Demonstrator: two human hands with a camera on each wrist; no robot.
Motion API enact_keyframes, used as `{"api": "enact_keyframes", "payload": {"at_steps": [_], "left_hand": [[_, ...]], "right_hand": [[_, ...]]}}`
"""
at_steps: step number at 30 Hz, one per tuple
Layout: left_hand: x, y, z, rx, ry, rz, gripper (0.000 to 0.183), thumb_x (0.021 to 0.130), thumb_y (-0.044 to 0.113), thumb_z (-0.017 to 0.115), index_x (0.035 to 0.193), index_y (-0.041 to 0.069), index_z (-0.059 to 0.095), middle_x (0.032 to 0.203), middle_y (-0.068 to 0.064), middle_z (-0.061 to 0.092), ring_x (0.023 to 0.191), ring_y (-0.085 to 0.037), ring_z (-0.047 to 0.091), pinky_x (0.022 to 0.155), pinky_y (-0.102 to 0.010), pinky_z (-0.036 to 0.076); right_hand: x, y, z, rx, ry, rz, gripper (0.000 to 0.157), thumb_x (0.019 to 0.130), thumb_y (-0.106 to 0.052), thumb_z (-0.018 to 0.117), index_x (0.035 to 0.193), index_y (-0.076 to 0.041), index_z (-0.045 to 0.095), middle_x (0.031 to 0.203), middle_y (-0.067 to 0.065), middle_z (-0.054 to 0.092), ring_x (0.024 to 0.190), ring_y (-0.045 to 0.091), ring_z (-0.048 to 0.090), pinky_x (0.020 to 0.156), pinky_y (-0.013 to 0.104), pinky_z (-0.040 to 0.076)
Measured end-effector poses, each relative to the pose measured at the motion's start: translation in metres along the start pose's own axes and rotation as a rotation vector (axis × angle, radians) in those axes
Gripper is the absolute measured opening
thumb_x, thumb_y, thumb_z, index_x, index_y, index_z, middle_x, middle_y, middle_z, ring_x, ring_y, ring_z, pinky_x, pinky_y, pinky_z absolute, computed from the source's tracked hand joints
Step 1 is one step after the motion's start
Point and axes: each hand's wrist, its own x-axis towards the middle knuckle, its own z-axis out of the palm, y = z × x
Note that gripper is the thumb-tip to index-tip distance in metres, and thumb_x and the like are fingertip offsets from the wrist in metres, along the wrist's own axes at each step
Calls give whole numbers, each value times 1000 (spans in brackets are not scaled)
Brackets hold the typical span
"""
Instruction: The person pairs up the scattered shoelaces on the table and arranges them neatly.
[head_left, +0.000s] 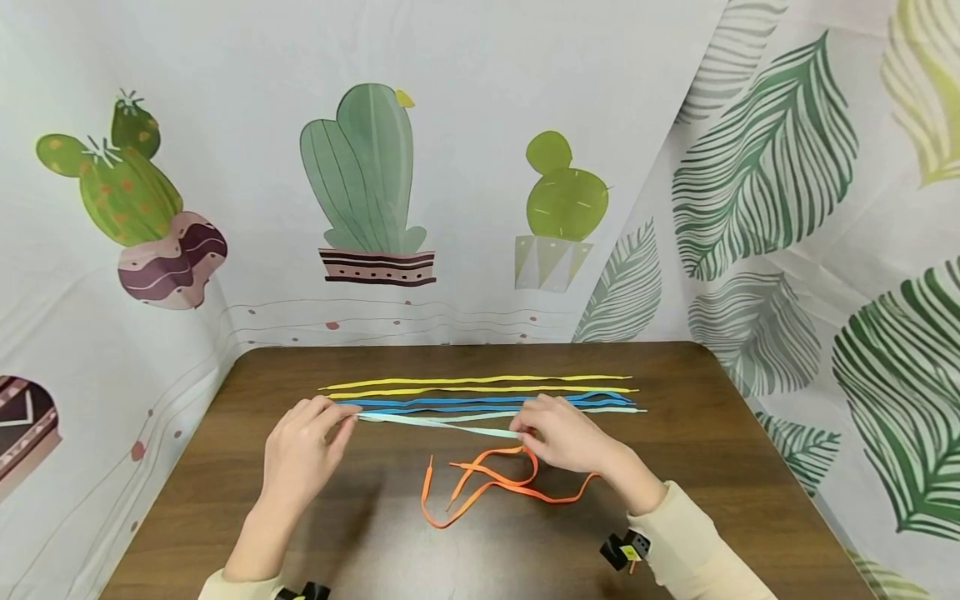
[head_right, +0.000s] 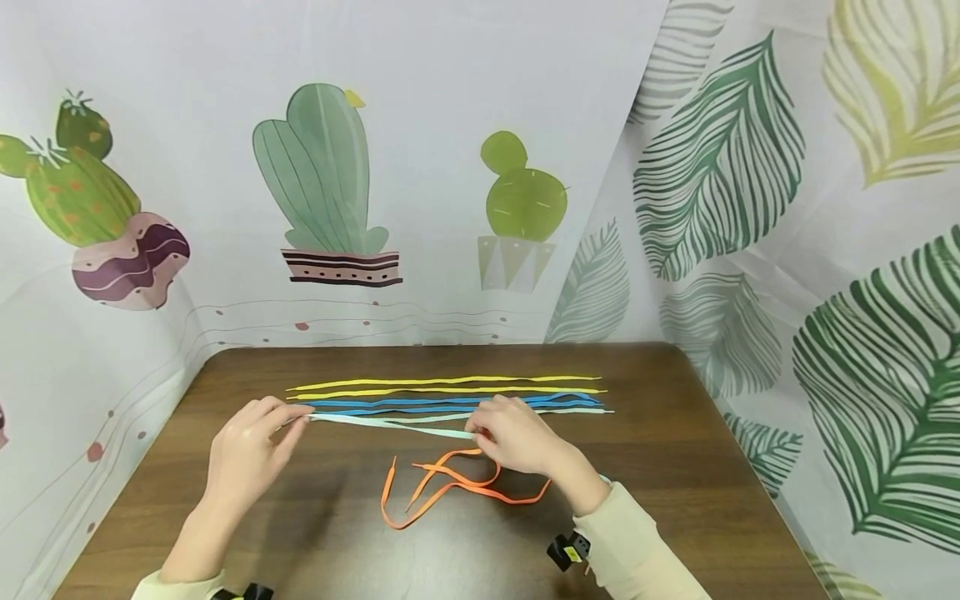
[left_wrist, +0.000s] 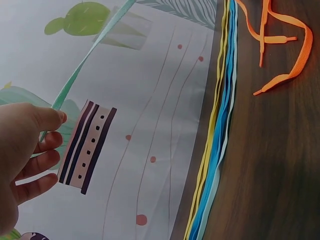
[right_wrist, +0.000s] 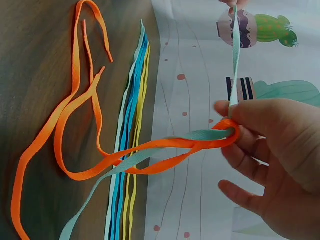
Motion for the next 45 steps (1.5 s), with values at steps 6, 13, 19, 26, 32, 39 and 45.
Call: {"api": "enact_keyframes", "payload": {"at_steps": [6,13,19,26,32,39,45], "left_hand": [[0,-2,-3,12,24,5,11,71,14,71,83,14,72,70,2,59,58,-16,48,51,-31,38],[0,-8,-9,36,51,-33,11,72,13,70,83,14,72,70,3,60,60,-16,50,52,-31,38],[-7,-16,-13,59,45,-54,10,73,14,71,82,15,72,70,3,60,62,-16,52,54,-31,39],[-14,-26,-18,86,44,-93,10,73,14,72,83,15,72,71,3,61,62,-17,54,53,-32,39],[-20,-35,-26,101,59,-123,12,70,10,72,82,13,72,70,0,62,59,-19,52,50,-32,37],[-26,-42,-30,118,68,-137,13,69,11,72,82,14,72,69,1,62,59,-20,53,49,-33,37],[-32,-52,-35,148,71,-151,14,68,10,74,82,12,72,69,0,62,58,-20,55,46,-30,37]], "right_hand": [[-4,4,-2,-32,-20,-17,7,86,-17,63,82,-23,61,81,-12,56,75,7,47,68,26,39],[-9,10,-10,-28,-62,0,8,86,-17,63,81,-21,58,76,-14,50,71,6,42,66,26,36],[-15,14,-13,-12,-90,7,13,85,-15,62,76,-21,55,71,-14,46,68,6,38,66,25,34],[-26,27,-9,6,-80,32,14,84,-11,63,78,-20,54,71,-15,45,66,5,40,65,24,36],[-38,36,-11,5,-55,72,15,82,-8,65,82,-19,55,71,-17,44,69,5,40,63,23,35],[-49,42,-12,-12,-48,92,17,82,-9,65,83,-23,56,74,-16,46,70,3,41,60,21,37],[-60,49,-14,-17,-80,143,14,83,-10,64,81,-23,58,76,-16,48,74,5,43,63,24,39]]}}
